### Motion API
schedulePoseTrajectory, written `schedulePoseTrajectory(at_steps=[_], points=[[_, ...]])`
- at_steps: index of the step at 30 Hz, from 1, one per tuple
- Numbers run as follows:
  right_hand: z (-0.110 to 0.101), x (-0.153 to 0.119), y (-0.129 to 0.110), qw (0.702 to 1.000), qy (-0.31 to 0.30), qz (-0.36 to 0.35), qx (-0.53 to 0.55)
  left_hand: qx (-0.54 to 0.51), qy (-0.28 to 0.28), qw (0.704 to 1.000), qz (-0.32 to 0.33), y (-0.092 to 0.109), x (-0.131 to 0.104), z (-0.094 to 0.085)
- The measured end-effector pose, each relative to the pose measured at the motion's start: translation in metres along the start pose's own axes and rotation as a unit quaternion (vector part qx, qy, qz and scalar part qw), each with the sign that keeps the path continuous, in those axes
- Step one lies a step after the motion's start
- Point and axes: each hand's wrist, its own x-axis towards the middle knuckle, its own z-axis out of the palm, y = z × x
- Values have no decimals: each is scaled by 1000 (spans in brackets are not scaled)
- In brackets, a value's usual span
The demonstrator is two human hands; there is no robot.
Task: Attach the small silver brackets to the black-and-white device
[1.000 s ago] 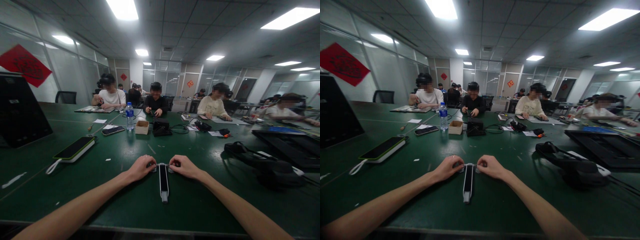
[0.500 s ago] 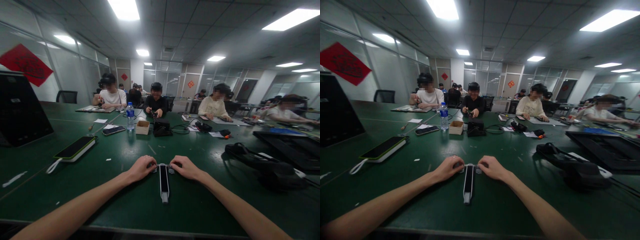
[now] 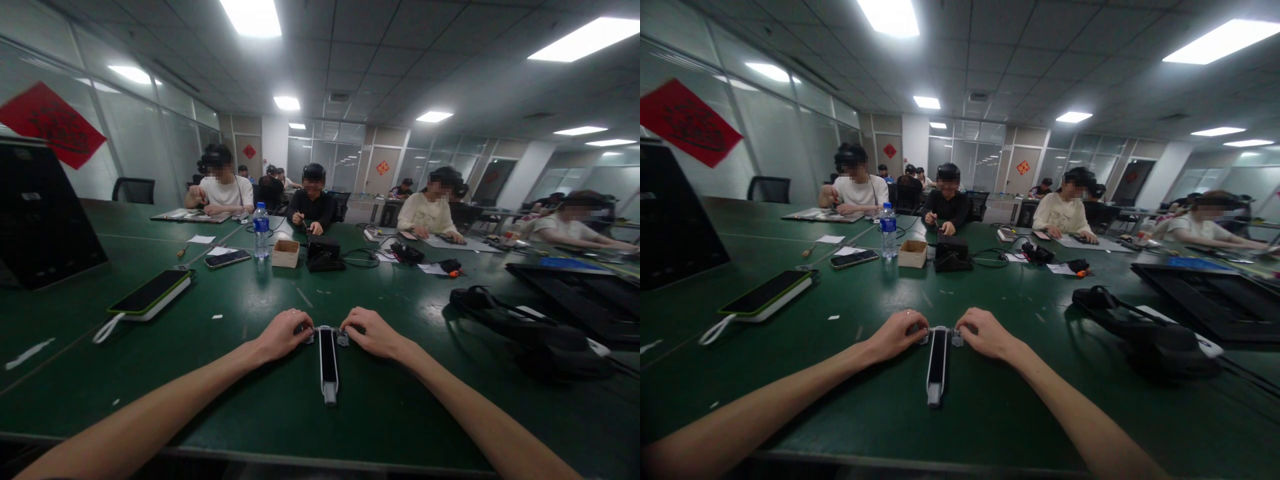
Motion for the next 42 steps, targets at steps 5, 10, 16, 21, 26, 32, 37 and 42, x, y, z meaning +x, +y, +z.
schedulePoseTrajectory(at_steps=[5, 10, 16, 21, 26, 32, 37, 42], points=[[-20, -1, 13, 996, 40, 5, -75, -1, -2, 1000, -6, 2, 0, -1], [-40, -9, 36, 990, -52, 68, -110, 0, 6, 1000, 3, 2, -1, 0], [-40, -13, 51, 979, -123, 119, -108, 3, 9, 1000, -4, 3, -2, -1], [-40, -11, 57, 980, -116, 121, -105, -2, 9, 1000, -1, 2, -2, -1], [-41, -12, 65, 980, -95, 141, -106, -2, 13, 1000, -3, 1, -2, 0], [-41, -10, 60, 981, -100, 135, -94, -3, 23, 1000, -7, 2, -2, -1], [-21, -1, 17, 996, -14, 87, 34, 18, 64, 998, 25, 7, -2, -2], [12, 6, -27, 971, 16, 66, 230, 69, 105, 982, 141, 13, -4, 8]])
